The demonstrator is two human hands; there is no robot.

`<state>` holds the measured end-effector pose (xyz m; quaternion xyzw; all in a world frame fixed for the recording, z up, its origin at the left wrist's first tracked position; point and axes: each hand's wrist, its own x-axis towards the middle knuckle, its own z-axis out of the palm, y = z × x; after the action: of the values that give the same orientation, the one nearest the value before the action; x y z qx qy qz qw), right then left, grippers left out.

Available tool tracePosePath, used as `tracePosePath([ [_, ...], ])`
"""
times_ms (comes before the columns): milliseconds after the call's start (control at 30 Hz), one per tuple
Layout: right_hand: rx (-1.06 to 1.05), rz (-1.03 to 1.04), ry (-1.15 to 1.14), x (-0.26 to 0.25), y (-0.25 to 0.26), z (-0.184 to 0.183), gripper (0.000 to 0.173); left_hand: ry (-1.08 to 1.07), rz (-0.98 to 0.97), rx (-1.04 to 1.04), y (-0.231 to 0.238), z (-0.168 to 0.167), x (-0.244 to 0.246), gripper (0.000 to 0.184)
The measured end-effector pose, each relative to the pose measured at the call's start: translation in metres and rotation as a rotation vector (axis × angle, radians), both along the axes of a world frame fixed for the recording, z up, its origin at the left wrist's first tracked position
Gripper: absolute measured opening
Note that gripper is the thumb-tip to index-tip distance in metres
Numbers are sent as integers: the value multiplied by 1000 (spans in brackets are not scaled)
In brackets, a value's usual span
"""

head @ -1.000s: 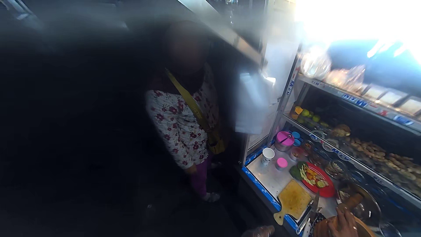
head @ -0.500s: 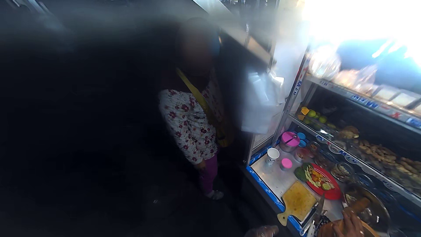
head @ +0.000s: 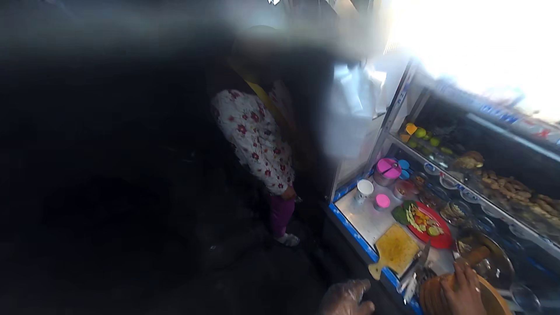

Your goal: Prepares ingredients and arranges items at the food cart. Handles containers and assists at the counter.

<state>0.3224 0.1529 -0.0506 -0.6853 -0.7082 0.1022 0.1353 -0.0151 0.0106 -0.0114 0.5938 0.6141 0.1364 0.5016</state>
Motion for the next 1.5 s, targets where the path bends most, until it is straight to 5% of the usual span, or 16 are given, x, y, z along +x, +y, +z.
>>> tracePosePath([
  [900,-136,-88,-15,-18,4,28,66,8,-20,69,8,-10,-3,53],
  [1100,-37,-45,-36,10,16,-14,68,17,-24,60,8,-10,-2,54],
  [1233,152,-5,-107,58,36,-87,65,17,-23,52,8,-10,-2,54],
  [1500,-42,-28,-27,-7,9,9,66,23,-15,58,8,-4,-3,53],
])
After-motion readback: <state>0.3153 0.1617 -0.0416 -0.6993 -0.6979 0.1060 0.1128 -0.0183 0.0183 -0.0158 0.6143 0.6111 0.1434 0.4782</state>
